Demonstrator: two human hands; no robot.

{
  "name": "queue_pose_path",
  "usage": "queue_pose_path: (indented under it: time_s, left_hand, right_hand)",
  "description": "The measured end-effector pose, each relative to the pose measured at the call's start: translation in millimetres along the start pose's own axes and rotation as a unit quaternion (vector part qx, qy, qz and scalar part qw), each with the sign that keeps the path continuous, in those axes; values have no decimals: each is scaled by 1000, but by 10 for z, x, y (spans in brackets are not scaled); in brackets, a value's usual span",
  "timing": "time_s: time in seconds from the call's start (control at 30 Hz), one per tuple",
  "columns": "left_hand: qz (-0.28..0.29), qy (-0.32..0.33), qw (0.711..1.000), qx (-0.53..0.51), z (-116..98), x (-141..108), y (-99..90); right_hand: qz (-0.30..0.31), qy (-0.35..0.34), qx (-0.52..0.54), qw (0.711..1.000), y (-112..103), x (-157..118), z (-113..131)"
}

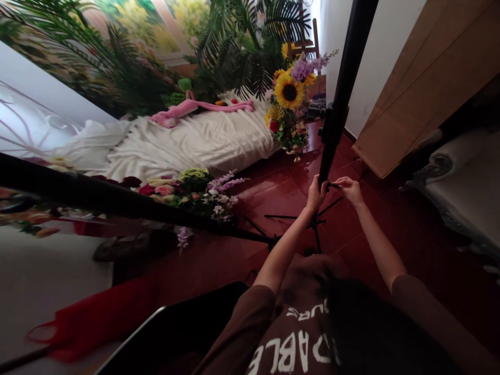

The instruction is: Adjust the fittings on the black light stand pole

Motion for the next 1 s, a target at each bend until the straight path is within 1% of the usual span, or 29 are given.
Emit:
queue_pose_path:
  time_s: [0.07, 0.1, 0.13, 0.17, 0.23, 0.3, 0.33, 0.4, 0.47, 0.57, 0.7, 0.83, 0.9, 1.0]
  left_hand:
    - [1, 0, 1000, -2, -5, -3, 0]
    - [0, 1, 1000, -1, -6, -4, -2]
    - [-1, 2, 1000, 1, -4, -5, -3]
    - [-1, 4, 1000, 3, 0, -5, -5]
    - [-3, 10, 1000, 6, 10, -2, -6]
    - [-12, 21, 1000, 8, 17, 5, -18]
    - [-17, 27, 999, 10, 21, 9, -26]
    - [-24, 36, 999, 14, 32, 14, -34]
    - [-18, 33, 999, 15, 53, 14, -23]
    - [-6, 15, 1000, 12, 81, 6, -6]
    - [2, -2, 1000, 0, 69, -4, -3]
    - [3, 4, 1000, -5, 3, -9, -7]
    - [4, 3, 1000, -8, -16, -9, -5]
    - [5, -4, 1000, -7, -19, -6, 1]
  right_hand:
    - [-61, -39, -15, 997, -46, 14, 68]
    - [-79, -57, -16, 995, -45, 5, 124]
    - [-85, -71, -11, 994, -20, -12, 189]
    - [-78, -81, -3, 994, 28, -36, 260]
    - [-41, -91, 6, 995, 172, -98, 405]
    - [-5, -99, -16, 995, 323, -166, 534]
    - [2, -104, -34, 994, 379, -192, 590]
    - [-6, -117, -58, 991, 444, -218, 693]
    - [-22, -135, -54, 989, 472, -211, 805]
    - [-32, -181, -40, 982, 506, -167, 1042]
    - [-35, -244, -45, 968, 551, -92, 1453]
    - [-41, -300, -48, 952, 576, -85, 1868]
    - [-35, -313, -41, 948, 590, -104, 1993]
    - [-30, -311, -36, 949, 597, -115, 2040]
Point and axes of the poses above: each hand's wrist, its own x-axis towards the middle knuckle, its own y-axis out of the palm, z = x × y, the point moved 9 cm from there along x, towards the middle knuckle, and after that the axes turned 13 degrees about -z, right-handed, at the moved point
